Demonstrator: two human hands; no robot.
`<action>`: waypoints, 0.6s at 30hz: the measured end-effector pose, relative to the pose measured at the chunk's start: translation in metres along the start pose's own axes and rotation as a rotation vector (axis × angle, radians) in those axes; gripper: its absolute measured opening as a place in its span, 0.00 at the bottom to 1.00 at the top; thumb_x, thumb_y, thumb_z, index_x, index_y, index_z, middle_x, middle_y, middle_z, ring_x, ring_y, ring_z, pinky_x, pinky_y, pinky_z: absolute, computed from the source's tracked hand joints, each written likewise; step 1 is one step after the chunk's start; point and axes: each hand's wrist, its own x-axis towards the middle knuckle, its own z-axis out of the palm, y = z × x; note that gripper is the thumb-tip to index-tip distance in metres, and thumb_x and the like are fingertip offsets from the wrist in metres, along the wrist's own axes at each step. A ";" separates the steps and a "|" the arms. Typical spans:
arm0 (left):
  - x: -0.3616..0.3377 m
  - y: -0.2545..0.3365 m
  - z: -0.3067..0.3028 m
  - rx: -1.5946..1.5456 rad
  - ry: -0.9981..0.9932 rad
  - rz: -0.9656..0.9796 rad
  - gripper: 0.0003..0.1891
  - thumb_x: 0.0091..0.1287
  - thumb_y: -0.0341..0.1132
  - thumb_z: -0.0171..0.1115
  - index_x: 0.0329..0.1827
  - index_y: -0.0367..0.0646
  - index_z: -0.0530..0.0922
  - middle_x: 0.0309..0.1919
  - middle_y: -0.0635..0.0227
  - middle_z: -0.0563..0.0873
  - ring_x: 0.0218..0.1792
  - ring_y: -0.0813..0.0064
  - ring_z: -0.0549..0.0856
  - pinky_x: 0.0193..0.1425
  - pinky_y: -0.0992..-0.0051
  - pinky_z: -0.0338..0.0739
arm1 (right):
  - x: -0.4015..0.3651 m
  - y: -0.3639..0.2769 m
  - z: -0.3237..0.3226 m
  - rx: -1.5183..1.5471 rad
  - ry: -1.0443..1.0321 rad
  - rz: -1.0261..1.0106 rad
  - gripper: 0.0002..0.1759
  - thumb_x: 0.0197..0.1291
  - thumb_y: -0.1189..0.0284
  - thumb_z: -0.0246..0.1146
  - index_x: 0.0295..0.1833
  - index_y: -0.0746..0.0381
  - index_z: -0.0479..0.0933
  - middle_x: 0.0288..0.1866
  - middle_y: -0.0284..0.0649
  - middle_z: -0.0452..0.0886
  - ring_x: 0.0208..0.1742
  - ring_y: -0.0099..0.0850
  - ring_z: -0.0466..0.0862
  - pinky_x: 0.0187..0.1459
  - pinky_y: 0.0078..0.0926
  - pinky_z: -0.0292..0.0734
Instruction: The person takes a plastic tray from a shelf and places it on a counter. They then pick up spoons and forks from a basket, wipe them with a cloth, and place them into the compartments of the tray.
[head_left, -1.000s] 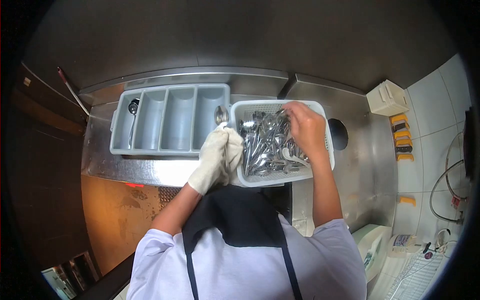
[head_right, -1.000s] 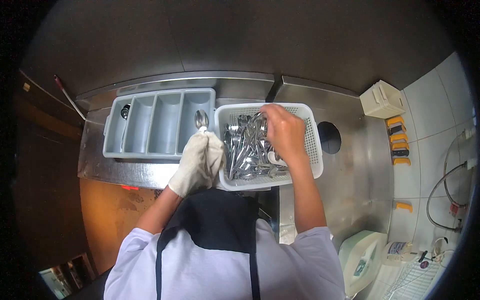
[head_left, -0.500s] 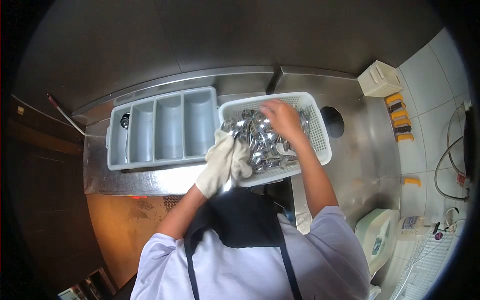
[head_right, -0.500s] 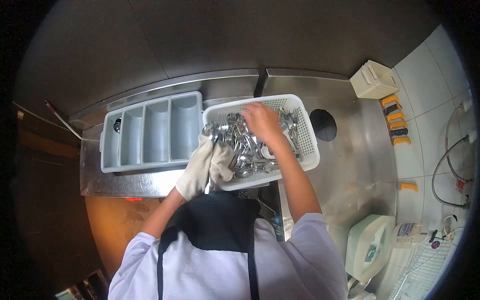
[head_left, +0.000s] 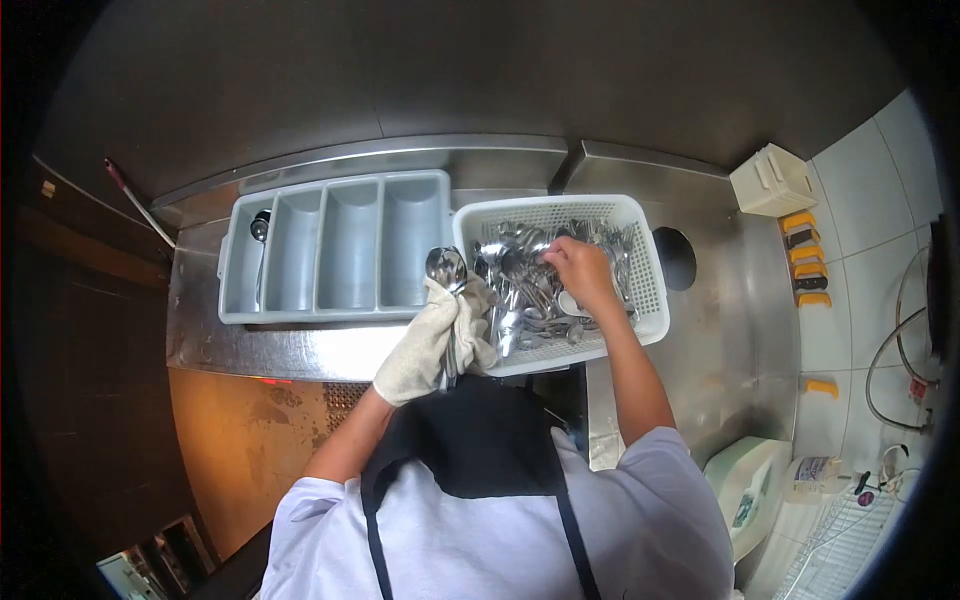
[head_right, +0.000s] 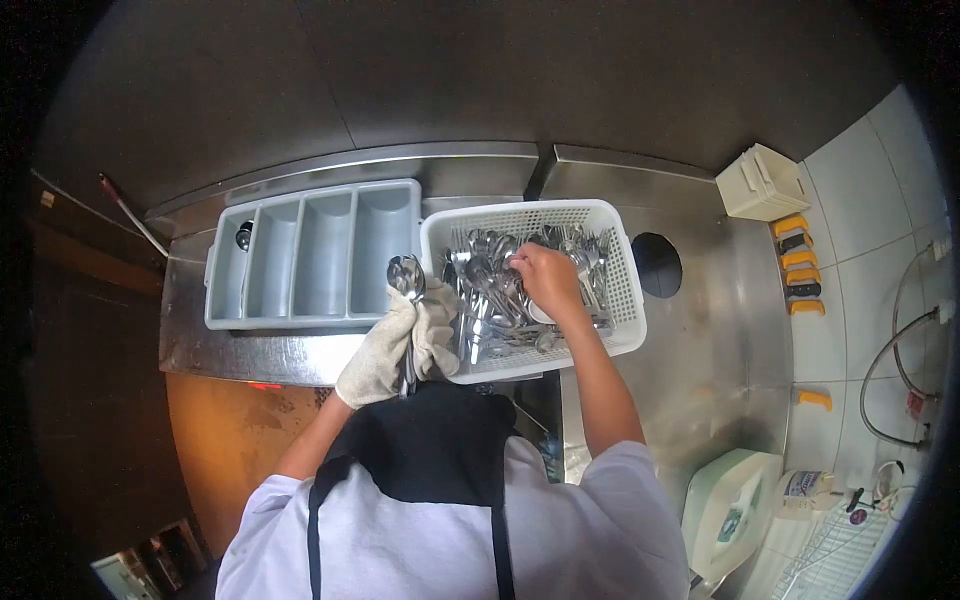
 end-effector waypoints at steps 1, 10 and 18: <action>0.001 0.000 -0.001 -0.038 -0.021 0.012 0.18 0.86 0.42 0.45 0.73 0.50 0.66 0.46 0.72 0.78 0.39 0.82 0.78 0.41 0.80 0.79 | -0.003 -0.006 -0.007 -0.038 0.047 -0.065 0.08 0.65 0.69 0.69 0.46 0.60 0.85 0.36 0.46 0.89 0.36 0.49 0.88 0.41 0.46 0.81; 0.010 -0.002 -0.005 0.155 0.047 0.088 0.20 0.87 0.49 0.45 0.44 0.44 0.77 0.34 0.69 0.83 0.34 0.77 0.84 0.39 0.76 0.82 | -0.004 -0.048 -0.098 -0.268 0.563 -0.167 0.07 0.68 0.76 0.65 0.49 0.62 0.84 0.43 0.44 0.87 0.41 0.48 0.88 0.42 0.41 0.83; 0.038 -0.006 -0.003 -0.078 -0.172 -0.068 0.14 0.81 0.46 0.57 0.41 0.45 0.76 0.34 0.71 0.80 0.33 0.78 0.81 0.36 0.76 0.79 | -0.001 -0.108 -0.095 0.484 0.185 0.142 0.13 0.70 0.66 0.69 0.53 0.63 0.86 0.39 0.39 0.90 0.30 0.26 0.85 0.35 0.28 0.80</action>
